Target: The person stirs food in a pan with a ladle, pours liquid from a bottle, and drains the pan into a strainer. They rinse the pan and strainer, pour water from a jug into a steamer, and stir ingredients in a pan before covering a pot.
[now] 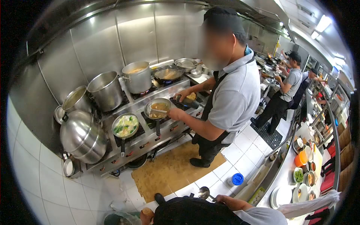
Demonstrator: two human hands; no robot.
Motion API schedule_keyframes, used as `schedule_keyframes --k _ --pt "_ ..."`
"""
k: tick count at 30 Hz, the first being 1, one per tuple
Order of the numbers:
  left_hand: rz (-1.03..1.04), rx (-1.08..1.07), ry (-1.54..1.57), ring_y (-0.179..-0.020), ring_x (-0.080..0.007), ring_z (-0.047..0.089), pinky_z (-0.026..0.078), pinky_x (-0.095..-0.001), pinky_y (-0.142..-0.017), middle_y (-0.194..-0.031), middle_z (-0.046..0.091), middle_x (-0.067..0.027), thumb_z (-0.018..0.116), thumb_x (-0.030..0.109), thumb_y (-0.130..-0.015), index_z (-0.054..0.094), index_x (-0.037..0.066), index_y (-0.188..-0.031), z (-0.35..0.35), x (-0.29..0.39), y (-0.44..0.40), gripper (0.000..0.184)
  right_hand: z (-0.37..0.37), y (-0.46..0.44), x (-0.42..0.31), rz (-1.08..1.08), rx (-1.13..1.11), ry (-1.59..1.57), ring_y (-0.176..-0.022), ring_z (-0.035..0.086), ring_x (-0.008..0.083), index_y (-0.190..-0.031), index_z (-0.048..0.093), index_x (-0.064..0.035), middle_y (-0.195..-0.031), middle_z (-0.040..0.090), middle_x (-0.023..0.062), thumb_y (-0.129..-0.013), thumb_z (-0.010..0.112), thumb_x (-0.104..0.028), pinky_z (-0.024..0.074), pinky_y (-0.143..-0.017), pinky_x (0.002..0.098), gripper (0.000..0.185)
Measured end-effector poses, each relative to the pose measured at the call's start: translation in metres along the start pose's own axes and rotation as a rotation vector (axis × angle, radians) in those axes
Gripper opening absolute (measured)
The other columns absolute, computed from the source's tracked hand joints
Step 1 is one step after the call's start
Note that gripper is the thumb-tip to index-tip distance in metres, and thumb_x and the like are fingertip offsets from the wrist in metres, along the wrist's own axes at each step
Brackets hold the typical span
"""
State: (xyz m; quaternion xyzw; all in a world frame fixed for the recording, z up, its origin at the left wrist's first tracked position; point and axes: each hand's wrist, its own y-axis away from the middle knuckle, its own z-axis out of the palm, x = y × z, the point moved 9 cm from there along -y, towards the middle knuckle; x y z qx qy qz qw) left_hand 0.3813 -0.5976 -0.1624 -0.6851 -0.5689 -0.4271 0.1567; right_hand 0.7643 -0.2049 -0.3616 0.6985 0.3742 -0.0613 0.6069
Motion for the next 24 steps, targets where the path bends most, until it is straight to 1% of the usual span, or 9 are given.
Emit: schedule_keyframes --k 1,5,12,15,16,17,19,22,24 --pt "-0.002 -0.002 0.006 -0.09 -0.0316 0.063 0.05 -0.0417 -0.08 -0.095 0.064 -0.0145 0.075 0.03 -0.064 0.055 0.002 -0.106 -0.001 -0.001 0.001 0.054 -0.002 -0.001 -0.003 -0.003 0.005 0.302 -0.075 0.057 0.026 -0.114 0.064 -0.0117 -0.099 0.067 0.015 -0.085 0.062 -0.03 0.0485 -0.073 0.0351 0.035" --pt "-0.006 -0.012 0.04 -0.088 -0.0318 0.064 0.051 -0.0414 -0.078 -0.093 0.065 -0.0146 0.08 0.028 -0.059 0.054 0.001 -0.105 -0.004 0.002 0.002 0.059 -0.002 0.016 0.001 0.081 0.001 -0.057 -0.076 0.058 0.0254 -0.113 0.063 -0.0103 -0.097 0.066 0.0137 -0.083 0.063 -0.03 0.0483 -0.072 0.0359 0.035" --pt "-0.007 -0.016 0.192 -0.086 -0.0324 0.065 0.052 -0.0412 -0.076 -0.091 0.066 -0.0152 0.085 0.028 -0.054 0.053 0.001 -0.105 -0.007 0.015 0.004 0.066 -0.004 0.019 -0.009 0.083 0.033 -0.176 -0.078 0.059 0.0245 -0.111 0.062 -0.0077 -0.093 0.065 0.0116 -0.082 0.063 -0.028 0.0479 -0.07 0.0371 0.036" --pt "0.077 -0.018 0.002 -0.085 -0.0334 0.064 0.052 -0.0418 -0.075 -0.091 0.066 -0.0146 0.085 0.03 -0.055 0.053 0.0 -0.106 -0.004 0.018 -0.013 0.067 -0.014 0.026 -0.024 -0.029 0.088 -0.208 -0.078 0.06 0.0241 -0.11 0.062 -0.0066 -0.092 0.064 0.0107 -0.081 0.063 -0.028 0.0477 -0.07 0.0377 0.037" --pt "0.163 -0.051 0.01 -0.083 -0.0315 0.064 0.052 -0.0408 -0.074 -0.09 0.066 -0.0138 0.084 0.027 -0.057 0.054 0.0 -0.105 0.004 0.022 -0.026 0.063 -0.017 0.028 -0.033 -0.046 0.035 0.127 -0.101 0.062 0.0323 -0.126 0.056 -0.0082 -0.113 0.063 0.0156 -0.078 0.059 -0.025 0.0491 -0.087 0.0395 0.051" --pt "0.242 -0.077 0.019 -0.081 -0.0296 0.064 0.053 -0.0398 -0.073 -0.089 0.065 -0.0129 0.083 0.025 -0.06 0.054 0.0 -0.104 0.01 0.023 -0.038 0.059 -0.027 0.042 -0.048 -0.052 0.024 0.134 -0.101 0.062 0.0323 -0.126 0.056 -0.0082 -0.113 0.063 0.0156 -0.078 0.059 -0.025 0.0491 -0.087 0.0395 0.051" --pt "0.245 -0.13 0.101 -0.079 -0.025 0.064 0.052 -0.0363 -0.073 -0.087 0.066 -0.0104 0.08 0.02 -0.062 0.056 0.001 -0.101 0.005 0.033 -0.038 0.049 -0.047 0.08 -0.092 -0.031 0.002 0.25 -0.104 0.06 0.035 -0.127 0.054 -0.0055 -0.114 0.063 0.0178 -0.079 0.06 -0.024 0.0483 -0.088 0.0406 0.052" --pt "0.179 -0.244 0.401 -0.076 -0.0181 0.064 0.051 -0.0311 -0.073 -0.084 0.066 -0.0065 0.076 0.013 -0.066 0.06 0.003 -0.095 -0.02 0.084 -0.03 0.035 -0.09 0.151 -0.154 0.089 0.106 -0.491 -0.072 0.053 0.0192 -0.102 0.059 -0.0057 -0.087 0.06 0.0082 -0.085 0.06 -0.028 0.0435 -0.063 0.0316 0.028" --pt "0.206 -0.176 0.399 -0.073 -0.016 0.064 0.052 -0.0295 -0.069 -0.084 0.066 -0.006 0.07 0.006 -0.066 0.06 0.002 -0.093 -0.049 0.137 -0.025 0.029 -0.113 0.191 -0.207 0.036 0.153 -0.685 -0.05 0.049 0.0086 -0.085 0.062 -0.0059 -0.069 0.058 0.0018 -0.09 0.061 -0.031 0.0403 -0.046 0.0256 0.026"
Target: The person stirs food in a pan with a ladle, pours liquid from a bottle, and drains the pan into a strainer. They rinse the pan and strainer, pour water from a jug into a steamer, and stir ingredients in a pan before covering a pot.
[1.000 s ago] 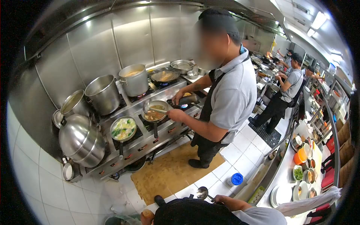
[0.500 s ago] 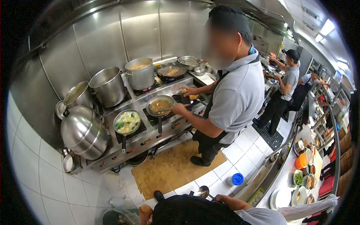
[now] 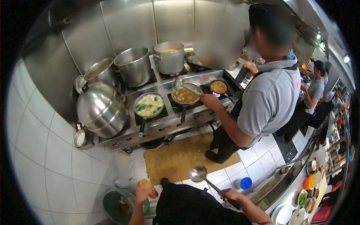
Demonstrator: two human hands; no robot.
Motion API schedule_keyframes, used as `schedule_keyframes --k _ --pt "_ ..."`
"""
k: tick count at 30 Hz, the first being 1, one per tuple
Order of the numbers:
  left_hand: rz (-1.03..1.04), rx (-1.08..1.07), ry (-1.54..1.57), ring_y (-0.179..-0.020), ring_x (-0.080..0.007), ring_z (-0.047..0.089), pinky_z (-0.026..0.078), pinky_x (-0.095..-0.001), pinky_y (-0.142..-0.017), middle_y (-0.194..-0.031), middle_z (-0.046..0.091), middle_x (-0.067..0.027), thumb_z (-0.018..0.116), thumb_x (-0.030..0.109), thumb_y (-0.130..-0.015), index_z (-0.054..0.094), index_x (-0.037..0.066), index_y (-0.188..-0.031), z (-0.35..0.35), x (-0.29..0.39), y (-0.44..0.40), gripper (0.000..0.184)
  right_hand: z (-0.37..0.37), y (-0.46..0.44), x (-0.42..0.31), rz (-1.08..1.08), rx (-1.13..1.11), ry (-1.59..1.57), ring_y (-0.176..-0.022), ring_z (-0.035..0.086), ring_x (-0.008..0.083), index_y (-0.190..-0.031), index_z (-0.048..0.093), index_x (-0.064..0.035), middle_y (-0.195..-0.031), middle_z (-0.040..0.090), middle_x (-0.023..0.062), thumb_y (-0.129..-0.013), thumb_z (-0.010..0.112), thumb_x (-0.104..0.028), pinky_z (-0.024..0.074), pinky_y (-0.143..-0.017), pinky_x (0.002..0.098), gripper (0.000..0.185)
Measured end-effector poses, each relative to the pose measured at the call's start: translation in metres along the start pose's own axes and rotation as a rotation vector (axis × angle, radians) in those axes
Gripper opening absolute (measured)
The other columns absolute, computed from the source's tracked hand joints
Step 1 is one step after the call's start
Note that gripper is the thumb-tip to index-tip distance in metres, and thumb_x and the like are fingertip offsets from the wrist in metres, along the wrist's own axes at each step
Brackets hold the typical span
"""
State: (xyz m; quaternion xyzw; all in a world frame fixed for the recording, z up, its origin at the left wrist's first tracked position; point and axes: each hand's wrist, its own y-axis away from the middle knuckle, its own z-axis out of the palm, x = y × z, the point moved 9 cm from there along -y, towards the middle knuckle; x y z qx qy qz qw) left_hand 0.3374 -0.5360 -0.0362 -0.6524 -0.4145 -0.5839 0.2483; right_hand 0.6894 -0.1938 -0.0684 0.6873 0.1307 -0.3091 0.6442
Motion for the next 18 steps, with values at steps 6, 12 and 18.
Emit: schedule_keyframes --k 6,12,18 --pt "0.133 0.109 -0.102 -0.083 -0.0171 0.063 0.05 -0.0313 -0.077 -0.092 0.064 -0.0068 0.071 0.001 -0.066 0.055 0.002 -0.1 -0.024 0.106 -0.065 0.038 0.039 -0.012 -0.172 -0.211 -0.171 -0.101 -0.048 0.047 0.0091 -0.09 0.056 -0.003 -0.064 0.053 0.0011 -0.093 0.056 -0.024 0.0381 -0.045 0.0237 0.021" --pt "0.303 0.097 -0.122 -0.088 -0.0172 0.062 0.05 -0.0327 -0.08 -0.095 0.064 -0.0081 0.076 0.006 -0.068 0.054 0.002 -0.106 -0.006 0.206 -0.171 0.044 0.058 -0.047 -0.316 -0.374 -0.131 -0.28 -0.047 0.044 0.0083 -0.1 0.055 -0.0029 -0.066 0.05 -0.0009 -0.093 0.057 -0.023 0.0375 -0.044 0.0239 0.021" --pt "0.352 -0.185 -0.435 -0.088 -0.0229 0.064 0.05 -0.0337 -0.08 -0.097 0.066 -0.0145 0.079 0.02 -0.066 0.056 -0.002 -0.106 0.057 0.266 -0.337 0.051 0.018 -0.072 -0.403 -0.431 0.038 -0.305 -0.047 0.046 0.0082 -0.095 0.055 -0.0032 -0.064 0.048 -0.001 -0.092 0.057 -0.02 0.0367 -0.043 0.0246 0.018"
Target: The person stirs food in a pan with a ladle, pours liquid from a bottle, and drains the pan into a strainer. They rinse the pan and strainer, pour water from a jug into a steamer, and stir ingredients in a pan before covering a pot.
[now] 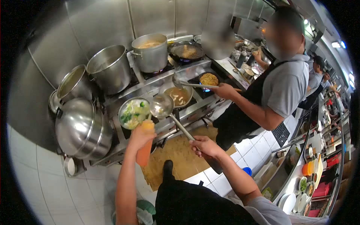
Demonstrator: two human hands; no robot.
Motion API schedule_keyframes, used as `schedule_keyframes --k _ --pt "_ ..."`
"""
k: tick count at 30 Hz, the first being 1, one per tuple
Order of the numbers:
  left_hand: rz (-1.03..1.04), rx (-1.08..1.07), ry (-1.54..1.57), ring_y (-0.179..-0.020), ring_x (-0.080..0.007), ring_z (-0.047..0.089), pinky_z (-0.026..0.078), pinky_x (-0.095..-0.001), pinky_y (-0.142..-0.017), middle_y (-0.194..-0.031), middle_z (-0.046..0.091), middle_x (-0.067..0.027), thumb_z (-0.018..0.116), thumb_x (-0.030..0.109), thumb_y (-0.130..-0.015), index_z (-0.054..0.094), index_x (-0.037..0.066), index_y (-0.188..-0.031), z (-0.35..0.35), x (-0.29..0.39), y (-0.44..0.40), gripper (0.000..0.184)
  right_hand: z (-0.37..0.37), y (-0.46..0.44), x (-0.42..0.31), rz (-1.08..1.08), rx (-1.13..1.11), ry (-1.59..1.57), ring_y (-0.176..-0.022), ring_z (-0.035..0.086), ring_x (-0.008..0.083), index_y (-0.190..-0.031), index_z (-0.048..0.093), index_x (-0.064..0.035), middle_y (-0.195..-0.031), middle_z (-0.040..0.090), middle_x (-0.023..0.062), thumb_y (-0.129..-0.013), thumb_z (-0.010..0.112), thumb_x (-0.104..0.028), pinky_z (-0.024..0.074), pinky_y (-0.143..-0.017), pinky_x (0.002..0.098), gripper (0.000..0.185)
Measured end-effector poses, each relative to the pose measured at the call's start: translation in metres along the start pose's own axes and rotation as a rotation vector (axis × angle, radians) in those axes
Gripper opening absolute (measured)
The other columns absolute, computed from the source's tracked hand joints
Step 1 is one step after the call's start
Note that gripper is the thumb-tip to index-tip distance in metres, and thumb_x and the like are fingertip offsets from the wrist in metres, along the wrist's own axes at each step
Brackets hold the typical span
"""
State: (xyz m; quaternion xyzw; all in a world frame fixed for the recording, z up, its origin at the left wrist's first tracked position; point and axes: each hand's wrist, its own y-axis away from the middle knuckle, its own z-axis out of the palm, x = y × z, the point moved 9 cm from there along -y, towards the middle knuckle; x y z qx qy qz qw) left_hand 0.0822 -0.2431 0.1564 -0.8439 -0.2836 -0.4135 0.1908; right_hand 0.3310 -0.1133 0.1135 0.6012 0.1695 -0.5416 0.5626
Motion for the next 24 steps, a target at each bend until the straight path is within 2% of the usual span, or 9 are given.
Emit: schedule_keyframes --k 2,3,5,7,9,10,13,21,24 --pt "-0.146 -0.169 -0.208 -0.093 -0.0283 0.065 0.051 -0.0359 -0.079 -0.101 0.066 -0.0175 0.079 0.033 -0.06 0.06 -0.001 -0.105 0.031 -0.047 -0.06 0.061 -0.005 -0.018 -0.012 -0.004 0.033 -0.032 -0.047 0.046 0.0084 -0.093 0.055 -0.0032 -0.063 0.048 -0.001 -0.092 0.056 -0.021 0.0364 -0.043 0.0249 0.018" --pt "-0.139 -0.19 -0.205 -0.093 -0.0283 0.065 0.051 -0.0359 -0.079 -0.101 0.066 -0.0175 0.079 0.033 -0.06 0.06 -0.001 -0.105 0.032 -0.042 -0.084 0.061 -0.009 -0.027 -0.018 -0.005 0.075 -0.011 -0.047 0.046 0.0087 -0.089 0.054 -0.0034 -0.063 0.048 -0.0009 -0.092 0.056 -0.021 0.0364 -0.043 0.0253 0.018" --pt "-0.311 -0.382 -0.49 -0.094 -0.0331 0.065 0.051 -0.0392 -0.078 -0.101 0.066 -0.0206 0.078 0.041 -0.055 0.066 0.001 -0.1 0.047 -0.051 -0.117 0.062 -0.016 -0.043 -0.025 -0.001 0.143 -0.011 -0.047 0.045 0.0089 -0.085 0.053 -0.0035 -0.062 0.047 -0.0008 -0.092 0.056 -0.021 0.0363 -0.043 0.0256 0.019" --pt "-0.239 -0.448 -0.513 -0.09 -0.0332 0.066 0.052 -0.0397 -0.077 -0.097 0.068 -0.0193 0.077 0.04 -0.055 0.069 0.002 -0.096 0.063 -0.049 -0.152 0.057 -0.021 -0.061 -0.034 -0.014 0.193 -0.015 -0.047 0.045 0.0092 -0.079 0.051 -0.0041 -0.062 0.048 -0.0004 -0.092 0.056 -0.021 0.0363 -0.043 0.0262 0.022" --pt "-0.129 -0.542 -0.773 -0.089 -0.0321 0.066 0.053 -0.0382 -0.076 -0.098 0.069 -0.0159 0.077 0.039 -0.055 0.069 0.003 -0.096 0.086 -0.054 -0.185 0.055 -0.021 -0.074 -0.046 0.006 0.246 -0.003 -0.047 0.045 0.0092 -0.077 0.051 -0.0043 -0.061 0.048 -0.0002 -0.092 0.056 -0.022 0.0364 -0.043 0.0263 0.023" --pt "-0.239 -0.632 -0.81 -0.094 -0.0293 0.066 0.053 -0.0382 -0.078 -0.105 0.068 -0.0127 0.077 0.039 -0.057 0.069 0.005 -0.101 0.089 -0.063 -0.195 0.056 -0.021 -0.078 -0.049 0.025 0.276 0.027 -0.047 0.045 0.0092 -0.075 0.051 -0.0045 -0.061 0.048 0.0 -0.092 0.056 -0.022 0.0364 -0.043 0.0265 0.025" --pt "-0.188 -0.69 -0.935 -0.096 -0.0275 0.066 0.053 -0.0395 -0.079 -0.109 0.067 -0.0106 0.079 0.04 -0.058 0.069 0.007 -0.104 0.102 -0.058 -0.222 0.057 -0.026 -0.103 -0.045 0.043 0.261 0.021 -0.048 0.045 0.0093 -0.085 0.051 -0.0037 -0.066 0.048 0.0005 -0.093 0.056 -0.021 0.0372 -0.044 0.026 0.02" --pt "-0.178 -0.771 -1.051 -0.099 -0.0241 0.066 0.054 -0.0379 -0.081 -0.112 0.066 -0.0095 0.081 0.044 -0.059 0.067 0.008 -0.109 0.108 -0.056 -0.253 0.063 -0.028 -0.13 -0.044 0.046 0.295 -0.088 -0.048 0.045 0.0085 -0.083 0.051 -0.0044 -0.066 0.048 0.0001 -0.093 0.055 -0.021 0.0378 -0.044 0.0262 0.02" --pt "-0.186 -0.767 -1.05 -0.1 -0.0242 0.065 0.054 -0.0386 -0.081 -0.114 0.065 -0.0092 0.081 0.043 -0.06 0.067 0.008 -0.109 0.109 -0.058 -0.257 0.061 -0.029 -0.131 -0.046 0.041 0.326 -0.073 -0.046 0.047 0.0081 -0.081 0.054 -0.0046 -0.063 0.051 -0.0007 -0.092 0.056 -0.023 0.0411 -0.044 0.0269 0.022"
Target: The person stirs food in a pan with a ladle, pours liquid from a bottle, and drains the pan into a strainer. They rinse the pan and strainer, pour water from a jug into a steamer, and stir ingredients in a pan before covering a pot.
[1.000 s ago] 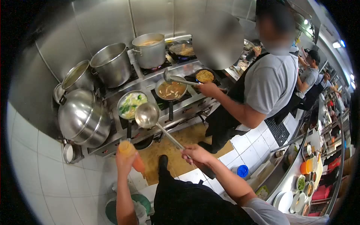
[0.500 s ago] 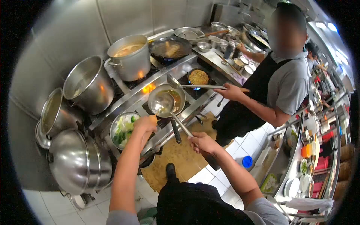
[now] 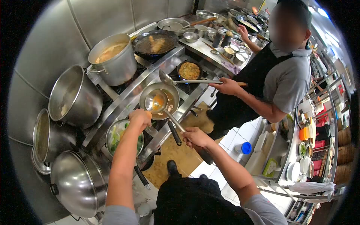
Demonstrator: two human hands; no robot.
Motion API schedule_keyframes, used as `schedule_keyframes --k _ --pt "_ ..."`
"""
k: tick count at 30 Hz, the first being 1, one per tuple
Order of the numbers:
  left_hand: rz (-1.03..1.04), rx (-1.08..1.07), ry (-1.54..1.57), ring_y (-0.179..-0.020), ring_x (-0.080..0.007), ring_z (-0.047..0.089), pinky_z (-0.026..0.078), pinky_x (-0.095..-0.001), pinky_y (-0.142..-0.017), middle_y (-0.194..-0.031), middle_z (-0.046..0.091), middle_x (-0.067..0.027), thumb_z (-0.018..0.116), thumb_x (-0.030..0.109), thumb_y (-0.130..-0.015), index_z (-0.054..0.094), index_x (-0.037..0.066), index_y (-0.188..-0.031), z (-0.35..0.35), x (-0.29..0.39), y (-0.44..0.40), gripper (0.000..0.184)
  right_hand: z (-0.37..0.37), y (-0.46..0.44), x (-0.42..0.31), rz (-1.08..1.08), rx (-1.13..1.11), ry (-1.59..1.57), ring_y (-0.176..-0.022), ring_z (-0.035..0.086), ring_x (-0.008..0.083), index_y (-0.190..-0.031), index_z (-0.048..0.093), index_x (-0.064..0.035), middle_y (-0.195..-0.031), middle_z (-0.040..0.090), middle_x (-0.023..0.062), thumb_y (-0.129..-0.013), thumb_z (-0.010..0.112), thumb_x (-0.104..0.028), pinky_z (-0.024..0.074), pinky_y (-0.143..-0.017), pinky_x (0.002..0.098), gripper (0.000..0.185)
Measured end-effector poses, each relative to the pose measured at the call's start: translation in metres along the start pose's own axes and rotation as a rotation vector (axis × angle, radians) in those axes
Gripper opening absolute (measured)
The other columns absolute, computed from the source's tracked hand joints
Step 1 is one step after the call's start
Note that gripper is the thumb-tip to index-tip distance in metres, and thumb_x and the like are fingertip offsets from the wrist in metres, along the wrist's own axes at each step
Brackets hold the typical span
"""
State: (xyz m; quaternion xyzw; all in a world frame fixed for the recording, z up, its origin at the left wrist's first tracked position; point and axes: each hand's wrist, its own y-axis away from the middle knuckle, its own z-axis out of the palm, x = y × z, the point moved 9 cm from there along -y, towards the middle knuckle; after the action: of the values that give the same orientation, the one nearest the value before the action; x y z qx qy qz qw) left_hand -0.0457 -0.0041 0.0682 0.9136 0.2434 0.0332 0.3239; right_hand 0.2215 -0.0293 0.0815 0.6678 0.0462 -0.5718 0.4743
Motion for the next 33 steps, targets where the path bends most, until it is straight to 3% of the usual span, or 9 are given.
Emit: schedule_keyframes --k 10,12,14,18,25,27,33 --pt "0.063 -0.027 0.004 -0.103 -0.0253 0.064 0.052 -0.0406 -0.084 -0.113 0.065 -0.01 0.08 0.042 -0.059 0.066 0.008 -0.11 -0.005 -0.001 0.003 0.063 -0.004 -0.006 0.001 0.023 -0.003 -0.027 -0.047 0.048 0.0093 -0.08 0.054 -0.0043 -0.061 0.05 -0.0006 -0.092 0.056 -0.023 0.0411 -0.044 0.0273 0.022" --pt "0.044 0.073 0.171 -0.103 -0.0262 0.064 0.051 -0.0379 -0.085 -0.113 0.065 -0.0114 0.079 0.045 -0.058 0.066 0.007 -0.111 -0.008 -0.008 -0.004 0.067 -0.004 -0.009 0.0 0.017 -0.009 -0.034 -0.048 0.048 0.0096 -0.08 0.054 -0.0041 -0.061 0.05 -0.0005 -0.092 0.057 -0.023 0.0409 -0.045 0.0274 0.022" --pt "0.027 0.086 0.196 -0.103 -0.0266 0.063 0.051 -0.0369 -0.086 -0.113 0.065 -0.0123 0.079 0.046 -0.057 0.066 0.006 -0.111 -0.005 -0.014 -0.009 0.068 -0.004 -0.01 0.002 0.049 -0.02 -0.171 -0.049 0.043 0.0105 -0.086 0.05 -0.0045 -0.067 0.048 0.0025 -0.092 0.058 -0.018 0.0345 -0.045 0.0268 0.016" --pt "0.022 0.093 0.188 -0.104 -0.0271 0.063 0.05 -0.0357 -0.088 -0.114 0.064 -0.0146 0.078 0.048 -0.056 0.066 0.004 -0.109 0.004 -0.015 -0.009 0.07 -0.008 -0.014 0.004 0.051 0.003 -0.205 -0.049 0.043 0.0108 -0.086 0.05 -0.0044 -0.067 0.048 0.0026 -0.092 0.057 -0.017 0.0344 -0.046 0.027 0.016" --pt "0.028 0.036 0.129 -0.105 -0.0264 0.062 0.05 -0.0359 -0.088 -0.115 0.064 -0.0141 0.082 0.045 -0.055 0.066 0.004 -0.108 0.011 0.002 -0.01 0.069 -0.015 -0.022 0.016 0.034 0.028 -0.047 -0.048 0.044 0.0109 -0.082 0.05 -0.004 -0.065 0.048 0.0023 -0.091 0.058 -0.018 0.0346 -0.045 0.0277 0.018" --pt "0.003 -0.004 0.151 -0.106 -0.0257 0.062 0.05 -0.036 -0.088 -0.116 0.063 -0.0139 0.084 0.042 -0.055 0.066 0.004 -0.109 0.012 0.001 -0.011 0.069 -0.015 -0.021 0.007 -0.043 0.053 -0.003 -0.046 0.049 0.0124 -0.067 0.053 -0.0045 -0.053 0.051 0.0035 -0.091 0.058 -0.03 0.0402 -0.043 0.0292 0.036" --pt "0.042 -0.028 0.151 -0.106 -0.0263 0.062 0.05 -0.0353 -0.088 -0.117 0.063 -0.0151 0.083 0.044 -0.055 0.065 0.002 -0.109 0.004 0.002 -0.006 0.071 -0.016 -0.027 0.01 -0.016 0.059 -0.034 -0.044 0.05 0.0139 -0.068 0.054 -0.0041 -0.053 0.051 0.0036 -0.091 0.057 -0.03 0.0408 -0.043 0.0292 0.035"
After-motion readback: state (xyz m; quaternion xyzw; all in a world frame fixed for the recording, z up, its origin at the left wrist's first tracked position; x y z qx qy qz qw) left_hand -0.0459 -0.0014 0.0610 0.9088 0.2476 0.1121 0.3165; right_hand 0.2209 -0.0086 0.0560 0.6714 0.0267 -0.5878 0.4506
